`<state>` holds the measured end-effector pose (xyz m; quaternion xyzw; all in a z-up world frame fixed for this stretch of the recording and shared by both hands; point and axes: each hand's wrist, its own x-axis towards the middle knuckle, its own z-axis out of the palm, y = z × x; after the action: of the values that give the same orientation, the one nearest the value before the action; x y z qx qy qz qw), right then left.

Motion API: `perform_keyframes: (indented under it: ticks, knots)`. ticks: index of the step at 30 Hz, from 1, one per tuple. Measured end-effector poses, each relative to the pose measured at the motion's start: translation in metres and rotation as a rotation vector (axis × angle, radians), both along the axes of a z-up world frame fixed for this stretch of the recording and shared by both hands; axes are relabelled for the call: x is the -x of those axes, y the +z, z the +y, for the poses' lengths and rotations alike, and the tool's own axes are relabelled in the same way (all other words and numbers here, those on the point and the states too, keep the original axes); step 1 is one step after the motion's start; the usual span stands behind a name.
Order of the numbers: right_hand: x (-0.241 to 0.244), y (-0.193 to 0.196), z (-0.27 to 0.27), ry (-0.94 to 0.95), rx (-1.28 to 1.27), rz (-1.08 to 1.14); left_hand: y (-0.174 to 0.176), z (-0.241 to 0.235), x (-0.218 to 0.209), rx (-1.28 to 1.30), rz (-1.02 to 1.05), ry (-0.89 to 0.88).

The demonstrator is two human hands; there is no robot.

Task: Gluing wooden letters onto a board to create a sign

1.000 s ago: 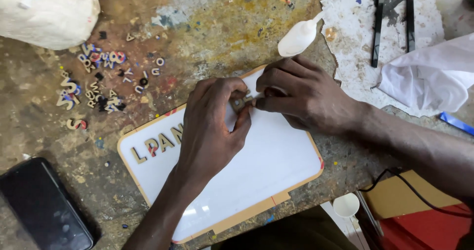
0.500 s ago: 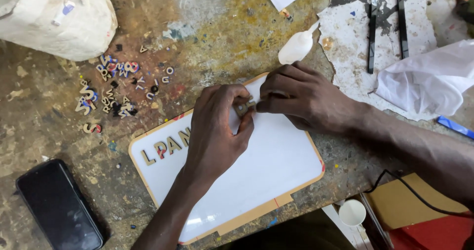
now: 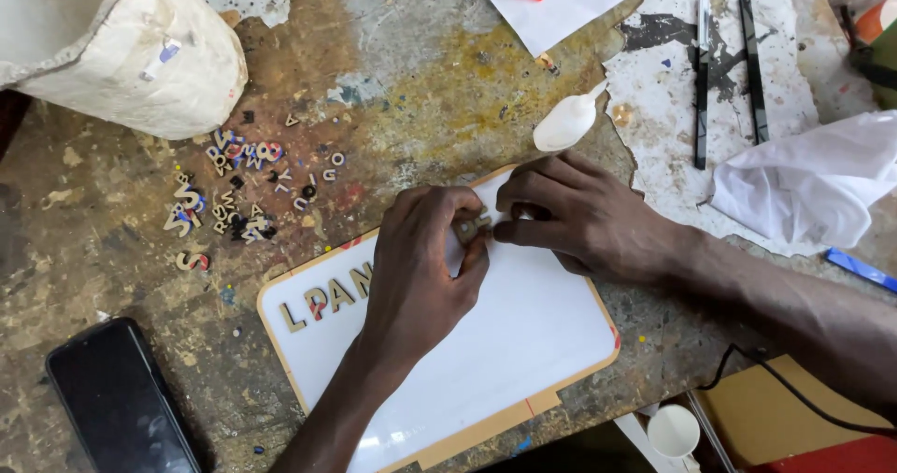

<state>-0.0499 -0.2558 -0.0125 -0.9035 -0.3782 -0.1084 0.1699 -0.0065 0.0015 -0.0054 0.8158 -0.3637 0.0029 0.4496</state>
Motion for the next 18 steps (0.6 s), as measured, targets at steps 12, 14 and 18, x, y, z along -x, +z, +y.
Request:
perform_keyframes:
  ticks: [12, 14, 18]
  knots:
    - [0.0010, 0.0065, 0.0061, -0.028, -0.074, -0.009, 0.0003, -0.0003, 0.0005, 0.012, -0.006, 0.007]
    - [0.0019, 0.0054, 0.0051, -0.035, -0.065, -0.021, -0.0008, -0.0005, -0.0002, 0.011, -0.013, 0.002]
    - [0.0029, 0.0050, 0.0034, -0.040, -0.092, -0.028, -0.0010, -0.0002, 0.0000, -0.004, -0.006, 0.003]
